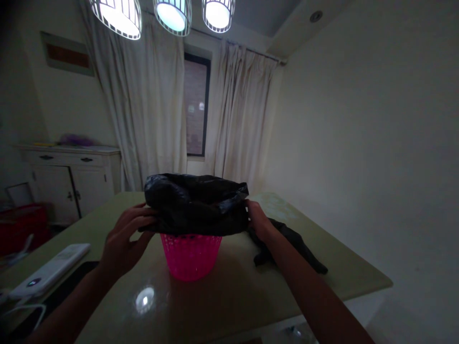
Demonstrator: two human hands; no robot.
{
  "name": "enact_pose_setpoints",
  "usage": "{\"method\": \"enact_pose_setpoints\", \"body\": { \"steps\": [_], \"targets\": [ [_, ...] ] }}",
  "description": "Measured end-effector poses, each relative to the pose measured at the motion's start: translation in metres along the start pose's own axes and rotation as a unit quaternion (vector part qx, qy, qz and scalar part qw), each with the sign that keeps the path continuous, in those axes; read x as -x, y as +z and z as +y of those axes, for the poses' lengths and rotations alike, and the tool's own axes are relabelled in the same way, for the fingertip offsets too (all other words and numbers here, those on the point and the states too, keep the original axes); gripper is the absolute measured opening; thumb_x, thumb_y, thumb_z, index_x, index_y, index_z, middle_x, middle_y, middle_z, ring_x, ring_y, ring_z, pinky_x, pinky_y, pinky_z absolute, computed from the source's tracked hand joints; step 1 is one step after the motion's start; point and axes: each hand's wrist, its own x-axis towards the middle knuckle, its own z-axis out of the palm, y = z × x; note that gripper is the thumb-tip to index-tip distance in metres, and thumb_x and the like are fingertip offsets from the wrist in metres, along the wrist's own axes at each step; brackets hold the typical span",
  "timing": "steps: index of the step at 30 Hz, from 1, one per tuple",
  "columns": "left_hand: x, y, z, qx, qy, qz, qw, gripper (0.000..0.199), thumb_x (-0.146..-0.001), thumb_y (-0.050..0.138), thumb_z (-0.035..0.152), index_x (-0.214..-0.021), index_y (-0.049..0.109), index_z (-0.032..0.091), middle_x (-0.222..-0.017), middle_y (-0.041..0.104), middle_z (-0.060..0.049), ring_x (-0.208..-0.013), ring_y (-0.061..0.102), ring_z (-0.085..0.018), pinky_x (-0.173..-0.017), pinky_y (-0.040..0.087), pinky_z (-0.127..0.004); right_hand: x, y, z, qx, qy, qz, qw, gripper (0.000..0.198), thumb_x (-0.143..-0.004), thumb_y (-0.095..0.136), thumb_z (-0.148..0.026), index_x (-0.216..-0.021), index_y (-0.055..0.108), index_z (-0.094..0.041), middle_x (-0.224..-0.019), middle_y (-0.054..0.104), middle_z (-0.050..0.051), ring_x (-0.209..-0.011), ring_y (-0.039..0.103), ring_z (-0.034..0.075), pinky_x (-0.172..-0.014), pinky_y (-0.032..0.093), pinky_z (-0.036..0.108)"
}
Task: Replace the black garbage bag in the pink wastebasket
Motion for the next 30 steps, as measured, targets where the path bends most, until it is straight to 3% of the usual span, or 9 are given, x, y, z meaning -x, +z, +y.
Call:
{"method": "enact_pose_setpoints", "body": {
  "steps": [3, 6, 9, 12, 15, 19, 26, 28, 30],
  "targets": [
    [0.024, -0.007, -0.004, 0.008, 0.025, -0.023, 0.999, 0.013, -0.102, 0.072, 0.033, -0.112, 0.073, 0.027, -0.108, 0.078, -0.010, -0.106, 0.074, -0.029, -0.097, 0.061, -0.044, -0.003, -0.004, 0.023, 0.034, 0.027, -0.002, 0.999, 0.042, -0.093, 0.065, -0.056, -0.111, 0.081, -0.021, -0.112, 0.085, 0.011, -0.094, 0.079, 0.029, -0.080, 0.065, 0.041],
    [0.044, -0.007, -0.011, 0.040, 0.027, -0.065, 0.997, 0.027, -0.103, 0.068, 0.051, -0.111, 0.076, 0.026, -0.104, 0.080, -0.011, -0.099, 0.076, -0.029, -0.086, 0.063, -0.039, -0.012, -0.002, 0.045, 0.030, 0.021, -0.019, 0.999, 0.038, -0.085, 0.076, -0.052, -0.102, 0.082, -0.019, -0.104, 0.084, 0.012, -0.091, 0.076, 0.027, -0.082, 0.061, 0.038],
    [0.047, 0.001, -0.019, 0.051, -0.133, -0.024, 0.990, 0.029, -0.109, 0.058, 0.046, -0.104, 0.075, 0.023, -0.103, 0.078, -0.010, -0.098, 0.076, -0.026, -0.087, 0.062, -0.036, -0.028, 0.002, 0.059, -0.019, 0.006, 0.028, 0.999, 0.028, -0.077, 0.079, -0.044, -0.089, 0.079, -0.019, -0.091, 0.081, 0.008, -0.083, 0.070, 0.023, -0.077, 0.056, 0.034],
    [0.033, 0.015, -0.029, 0.063, -0.337, 0.040, 0.938, 0.038, -0.105, 0.059, 0.056, -0.113, 0.073, 0.022, -0.121, 0.073, -0.013, -0.113, 0.071, -0.028, -0.093, 0.062, -0.039, -0.047, 0.008, 0.063, -0.070, -0.008, 0.068, 0.995, 0.021, -0.074, 0.075, -0.041, -0.084, 0.074, -0.022, -0.086, 0.077, 0.004, -0.083, 0.065, 0.021, -0.075, 0.054, 0.031],
    [0.016, 0.029, -0.038, 0.147, -0.453, 0.021, 0.879, 0.066, -0.096, 0.058, 0.077, -0.129, 0.071, 0.020, -0.140, 0.070, -0.017, -0.131, 0.066, -0.035, -0.105, 0.059, -0.048, -0.063, 0.021, 0.067, -0.085, -0.011, 0.059, 0.995, 0.026, -0.076, 0.074, -0.048, -0.085, 0.071, -0.024, -0.082, 0.075, 0.003, -0.084, 0.063, 0.021, -0.077, 0.054, 0.032],
    [0.006, 0.040, -0.043, 0.249, -0.544, -0.029, 0.800, 0.077, -0.093, 0.052, 0.087, -0.124, 0.075, 0.021, -0.129, 0.078, -0.015, -0.117, 0.071, -0.035, -0.093, 0.060, -0.045, -0.073, 0.041, 0.083, -0.088, 0.004, 0.055, 0.995, 0.034, -0.078, 0.073, -0.058, -0.084, 0.069, -0.025, -0.080, 0.074, 0.003, -0.081, 0.062, 0.021, -0.072, 0.053, 0.032],
    [0.019, 0.044, -0.057, 0.129, -0.516, 0.032, 0.846, 0.068, -0.080, 0.067, 0.084, -0.093, 0.075, 0.018, -0.094, 0.080, -0.011, -0.093, 0.070, -0.032, -0.081, 0.055, -0.039, -0.058, 0.050, 0.118, -0.068, 0.038, 0.023, 0.997, 0.037, -0.073, 0.076, -0.059, -0.089, 0.074, -0.026, -0.097, 0.082, 0.009, -0.089, 0.069, 0.027, -0.069, 0.056, 0.036],
    [0.021, 0.048, -0.061, 0.205, -0.576, 0.084, 0.787, 0.057, -0.075, 0.082, 0.072, -0.094, 0.073, 0.019, -0.091, 0.079, -0.008, -0.091, 0.072, -0.028, -0.077, 0.056, -0.035, -0.052, 0.051, 0.130, -0.063, 0.026, 0.002, 0.998, 0.041, -0.071, 0.077, -0.061, -0.091, 0.078, -0.025, -0.101, 0.083, 0.011, -0.096, 0.072, 0.032, -0.074, 0.059, 0.039],
    [0.022, 0.053, -0.063, 0.289, -0.645, 0.124, 0.696, 0.046, -0.075, 0.091, 0.054, -0.095, 0.071, 0.018, -0.085, 0.078, -0.005, -0.085, 0.073, -0.024, -0.072, 0.057, -0.031, -0.049, 0.053, 0.145, -0.040, -0.036, -0.022, 0.998, 0.040, -0.070, 0.077, -0.059, -0.090, 0.080, -0.024, -0.106, 0.084, 0.012, -0.107, 0.072, 0.037, -0.084, 0.062, 0.043]
  ]
}}
